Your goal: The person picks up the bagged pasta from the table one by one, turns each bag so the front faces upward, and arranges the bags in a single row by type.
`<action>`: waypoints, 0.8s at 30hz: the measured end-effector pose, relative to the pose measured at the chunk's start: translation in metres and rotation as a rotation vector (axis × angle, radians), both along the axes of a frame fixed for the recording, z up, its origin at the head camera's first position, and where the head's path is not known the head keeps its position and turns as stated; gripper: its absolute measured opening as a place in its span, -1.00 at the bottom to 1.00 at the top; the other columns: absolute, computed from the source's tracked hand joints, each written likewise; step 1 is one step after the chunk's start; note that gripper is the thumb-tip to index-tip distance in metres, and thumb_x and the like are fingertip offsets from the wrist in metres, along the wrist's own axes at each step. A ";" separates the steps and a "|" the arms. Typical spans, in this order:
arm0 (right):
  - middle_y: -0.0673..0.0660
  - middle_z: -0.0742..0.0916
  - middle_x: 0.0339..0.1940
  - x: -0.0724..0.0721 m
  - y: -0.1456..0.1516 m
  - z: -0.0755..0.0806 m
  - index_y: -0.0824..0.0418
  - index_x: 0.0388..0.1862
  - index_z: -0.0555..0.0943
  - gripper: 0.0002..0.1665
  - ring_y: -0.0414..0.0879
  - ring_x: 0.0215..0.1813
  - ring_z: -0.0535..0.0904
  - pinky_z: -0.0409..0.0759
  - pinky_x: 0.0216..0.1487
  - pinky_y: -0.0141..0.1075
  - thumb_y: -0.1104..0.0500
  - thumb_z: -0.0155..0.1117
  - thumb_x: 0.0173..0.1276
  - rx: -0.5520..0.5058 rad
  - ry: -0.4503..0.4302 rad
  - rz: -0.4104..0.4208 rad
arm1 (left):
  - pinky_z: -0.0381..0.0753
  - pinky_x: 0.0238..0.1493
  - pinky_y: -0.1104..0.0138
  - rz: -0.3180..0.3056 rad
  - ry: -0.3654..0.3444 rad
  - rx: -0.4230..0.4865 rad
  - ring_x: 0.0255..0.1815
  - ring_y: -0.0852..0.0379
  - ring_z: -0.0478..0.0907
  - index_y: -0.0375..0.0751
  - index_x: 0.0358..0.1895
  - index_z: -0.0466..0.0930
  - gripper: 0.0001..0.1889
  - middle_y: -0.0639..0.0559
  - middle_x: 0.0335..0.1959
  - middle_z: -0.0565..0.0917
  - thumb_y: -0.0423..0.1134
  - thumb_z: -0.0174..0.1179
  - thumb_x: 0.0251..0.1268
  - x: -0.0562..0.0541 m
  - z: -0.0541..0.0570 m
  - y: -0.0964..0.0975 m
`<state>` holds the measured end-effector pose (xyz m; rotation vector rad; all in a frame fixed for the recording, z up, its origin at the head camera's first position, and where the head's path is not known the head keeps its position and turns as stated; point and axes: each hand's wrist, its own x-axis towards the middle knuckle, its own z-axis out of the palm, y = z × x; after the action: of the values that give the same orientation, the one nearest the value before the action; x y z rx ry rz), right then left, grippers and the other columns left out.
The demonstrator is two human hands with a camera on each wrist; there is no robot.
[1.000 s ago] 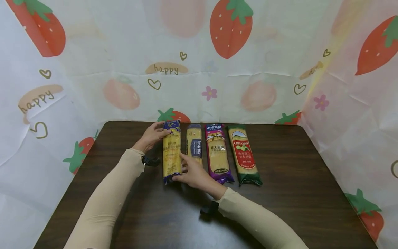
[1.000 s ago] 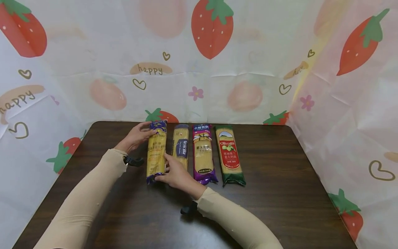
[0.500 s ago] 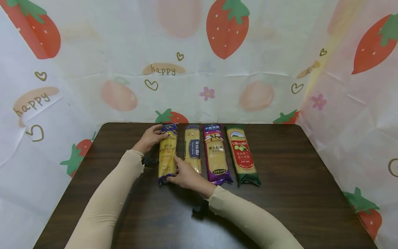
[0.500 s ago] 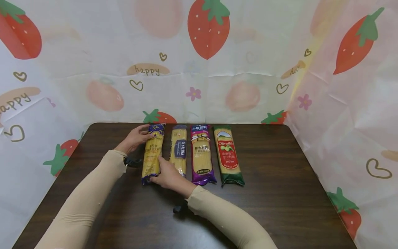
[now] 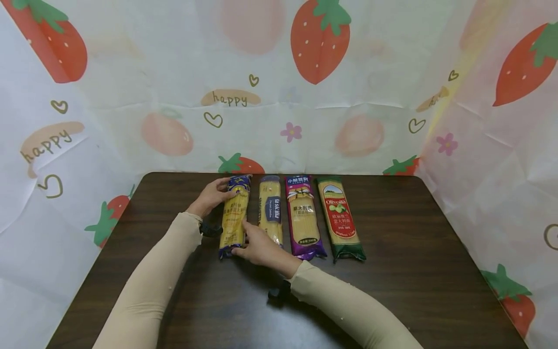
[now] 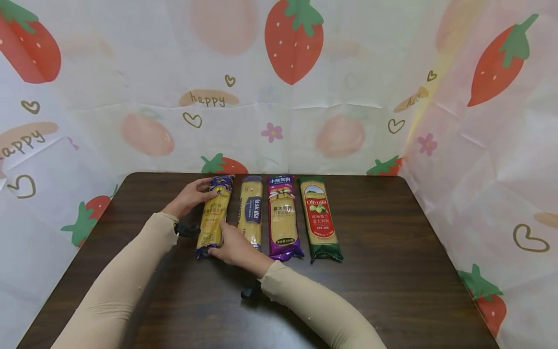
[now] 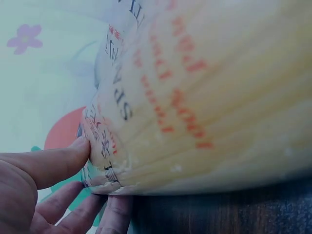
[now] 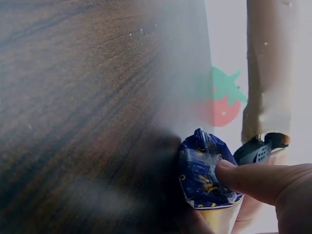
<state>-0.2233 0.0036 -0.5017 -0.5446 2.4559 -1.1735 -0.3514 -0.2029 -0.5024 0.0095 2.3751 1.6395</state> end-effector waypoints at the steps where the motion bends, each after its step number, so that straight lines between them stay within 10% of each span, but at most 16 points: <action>1: 0.37 0.56 0.49 0.000 0.000 0.000 0.40 0.76 0.03 0.15 0.14 0.33 0.67 0.73 0.19 -0.22 0.13 0.54 0.47 0.011 0.008 0.006 | 0.34 0.57 -0.18 -0.002 0.001 -0.002 0.62 -0.38 0.26 -0.31 0.75 0.01 -0.24 -0.42 0.70 0.15 -0.28 0.17 0.68 0.001 0.000 0.000; 24: 0.34 0.45 0.60 0.011 0.044 0.022 0.27 0.75 0.18 -0.04 0.19 0.49 0.55 0.62 0.40 0.02 -0.05 0.38 0.60 0.015 0.074 0.056 | 0.35 0.52 -0.29 -0.080 0.138 -0.293 0.63 -0.42 0.23 -0.28 0.68 0.21 -0.34 -0.39 0.66 0.23 -0.02 0.08 0.76 0.028 -0.006 -0.008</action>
<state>-0.2123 0.0479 -0.4793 -0.6589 2.4922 -1.1315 -0.3232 -0.2107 -0.5087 0.1663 2.6595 1.2803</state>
